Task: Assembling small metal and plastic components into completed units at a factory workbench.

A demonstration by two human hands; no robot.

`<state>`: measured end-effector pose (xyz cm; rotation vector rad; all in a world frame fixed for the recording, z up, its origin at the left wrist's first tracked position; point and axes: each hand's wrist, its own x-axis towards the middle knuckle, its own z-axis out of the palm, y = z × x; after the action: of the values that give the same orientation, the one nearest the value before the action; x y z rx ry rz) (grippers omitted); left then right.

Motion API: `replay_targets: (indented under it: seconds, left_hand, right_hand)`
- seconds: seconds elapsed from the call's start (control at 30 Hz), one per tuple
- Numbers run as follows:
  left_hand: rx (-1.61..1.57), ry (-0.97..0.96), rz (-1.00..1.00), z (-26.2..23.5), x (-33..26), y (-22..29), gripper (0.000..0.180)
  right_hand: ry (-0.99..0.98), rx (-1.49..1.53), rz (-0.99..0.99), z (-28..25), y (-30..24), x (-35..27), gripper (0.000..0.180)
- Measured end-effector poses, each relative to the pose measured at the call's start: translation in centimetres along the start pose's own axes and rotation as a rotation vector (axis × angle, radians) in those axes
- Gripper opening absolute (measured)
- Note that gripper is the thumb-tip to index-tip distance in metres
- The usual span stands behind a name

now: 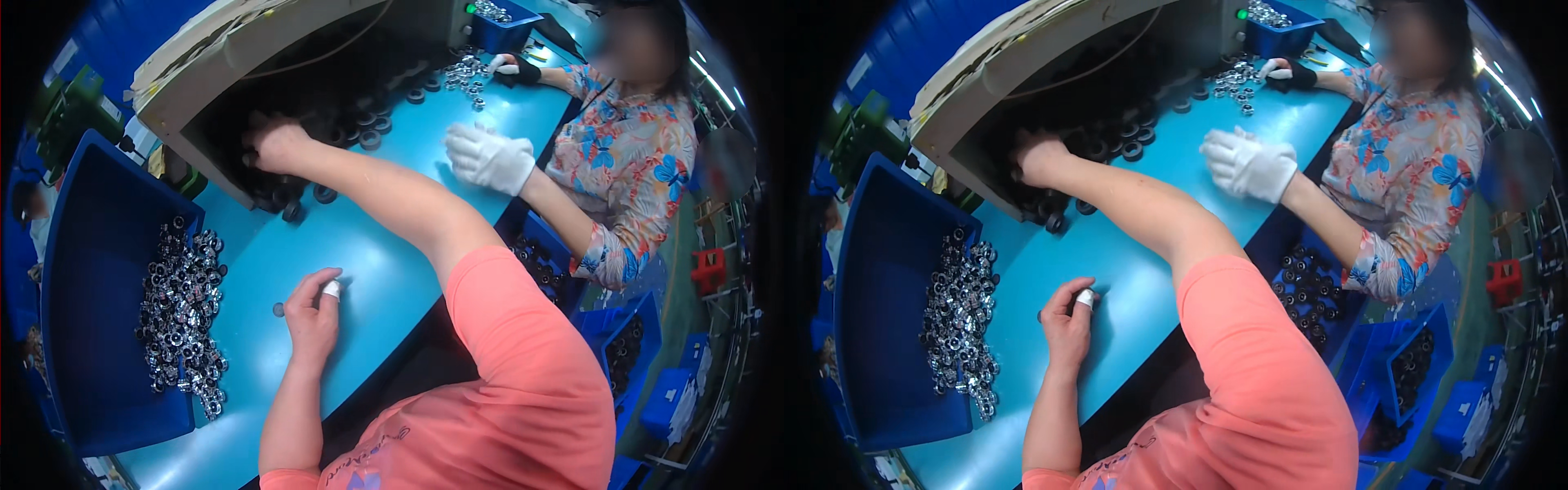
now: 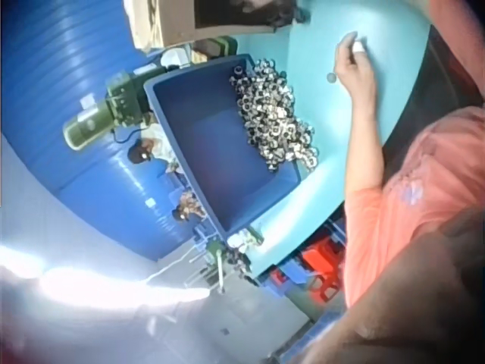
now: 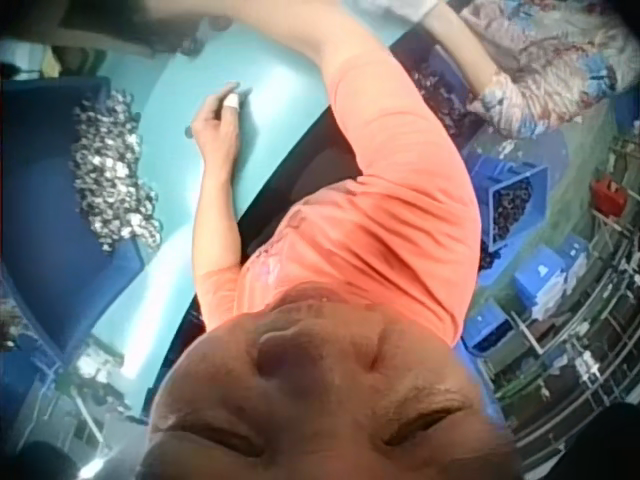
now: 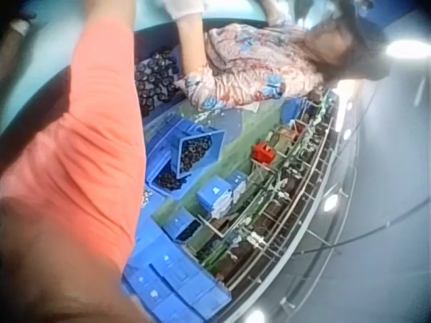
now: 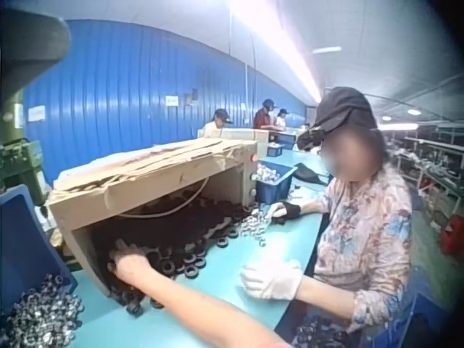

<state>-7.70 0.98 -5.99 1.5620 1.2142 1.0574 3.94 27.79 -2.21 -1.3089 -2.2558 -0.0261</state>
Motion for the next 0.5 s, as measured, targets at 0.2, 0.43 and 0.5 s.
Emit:
replay_targets:
  seconds: [0.2, 0.43, 0.5]
  left_hand:
    - [-0.071, 0.062, -0.027, -0.1, -0.4, 0.2, 0.024]
    - [-0.156, 0.372, 0.074, -2.0, 0.1, 0.2, 0.026]
    - [-0.17, 0.428, 0.059, -2.8, 0.1, -0.3, 0.026]
  right_hand:
    - [0.203, 0.151, -0.041, -1.6, -3.3, -7.1, 0.017]
    - [0.24, 0.207, -0.064, -3.7, -6.0, -15.0, 0.024]
    - [0.176, 0.224, -0.08, -4.2, -6.9, -16.5, 0.025]
